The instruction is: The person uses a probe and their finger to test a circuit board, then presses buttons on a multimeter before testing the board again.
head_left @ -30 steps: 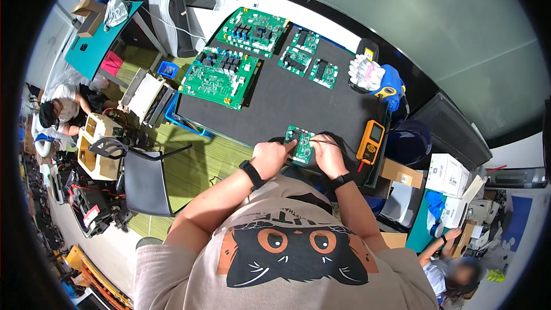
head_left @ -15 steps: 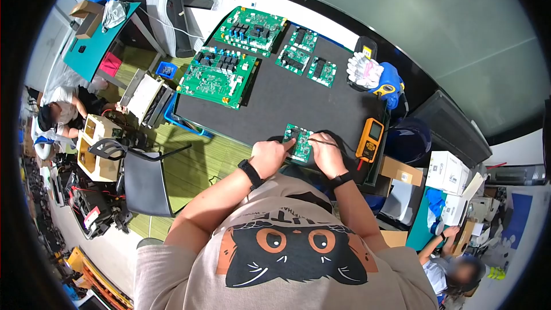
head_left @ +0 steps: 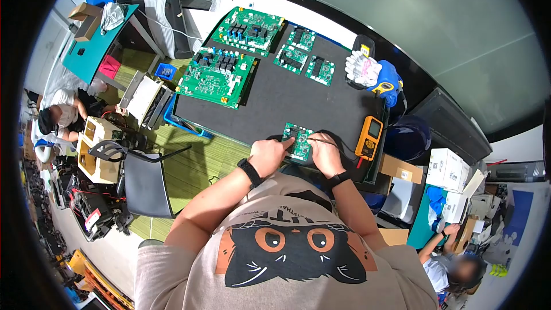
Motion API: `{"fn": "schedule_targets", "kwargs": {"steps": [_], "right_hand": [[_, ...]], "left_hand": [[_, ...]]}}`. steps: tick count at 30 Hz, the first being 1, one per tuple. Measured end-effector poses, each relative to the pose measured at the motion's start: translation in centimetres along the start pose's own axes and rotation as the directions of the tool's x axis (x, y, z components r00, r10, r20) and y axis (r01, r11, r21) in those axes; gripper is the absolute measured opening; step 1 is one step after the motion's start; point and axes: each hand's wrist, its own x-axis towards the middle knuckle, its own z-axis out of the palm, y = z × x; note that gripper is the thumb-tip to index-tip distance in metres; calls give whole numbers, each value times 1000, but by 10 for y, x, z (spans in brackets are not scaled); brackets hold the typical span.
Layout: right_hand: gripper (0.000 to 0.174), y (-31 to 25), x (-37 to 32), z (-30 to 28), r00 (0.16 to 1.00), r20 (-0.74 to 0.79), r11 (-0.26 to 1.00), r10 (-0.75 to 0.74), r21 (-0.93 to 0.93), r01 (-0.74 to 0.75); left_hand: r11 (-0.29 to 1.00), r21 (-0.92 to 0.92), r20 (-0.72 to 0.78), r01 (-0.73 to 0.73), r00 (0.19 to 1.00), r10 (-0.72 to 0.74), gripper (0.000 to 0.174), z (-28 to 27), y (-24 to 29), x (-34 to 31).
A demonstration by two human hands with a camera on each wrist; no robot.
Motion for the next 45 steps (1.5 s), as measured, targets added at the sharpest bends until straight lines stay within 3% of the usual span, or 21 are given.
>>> {"fn": "schedule_targets", "kwargs": {"steps": [8, 18, 21, 35, 37, 39, 40, 41, 42, 45], "right_hand": [[14, 1, -5, 3, 999, -44, 1000, -24, 3, 24], [14, -2, 1, -2, 1000, 7, 999, -27, 41, 26], [14, 1, 2, -4, 1000, -3, 998, -26, 50, 26], [13, -8, 0, -7, 1000, 8, 1000, -10, 24, 10], [11, -18, 2, -18, 997, -75, 996, 5, 88, 2], [8, -14, -2, -22, 996, -52, 993, 70, 96, -65], [7, -17, -2, -29, 973, -197, 992, 121, 2, -123], [7, -15, -3, -37, 927, -343, 977, 154, -87, -195], [8, -1, -6, -39, 886, -422, 973, 191, -36, -227], [11, 39, -17, -44, 724, -560, 852, 403, -59, -520]], "left_hand": [[998, -55, -11, 13, 1000, -14, 46, 0, 0, 0], [999, -26, 18, 31, 999, -30, 45, 1, 0, 1], [999, -50, -32, 0, 999, -1, 45, 0, -2, 2], [1000, 7, 43, 13, 999, -14, 48, -2, 1, 0], [1000, 2, 40, 2, 999, -2, 48, -3, 2, 1], [1000, 12, 38, 10, 999, -10, 47, -6, 3, 0], [1000, -10, 35, 12, 999, -11, 47, -9, 3, -1], [1000, -7, 59, 19, 998, -18, 46, -12, 5, -1], [1000, -20, 0, -1, 1000, 1, 47, -7, 3, -1], [999, -37, -42, -14, 999, 13, 48, -5, 1, -2]]}}
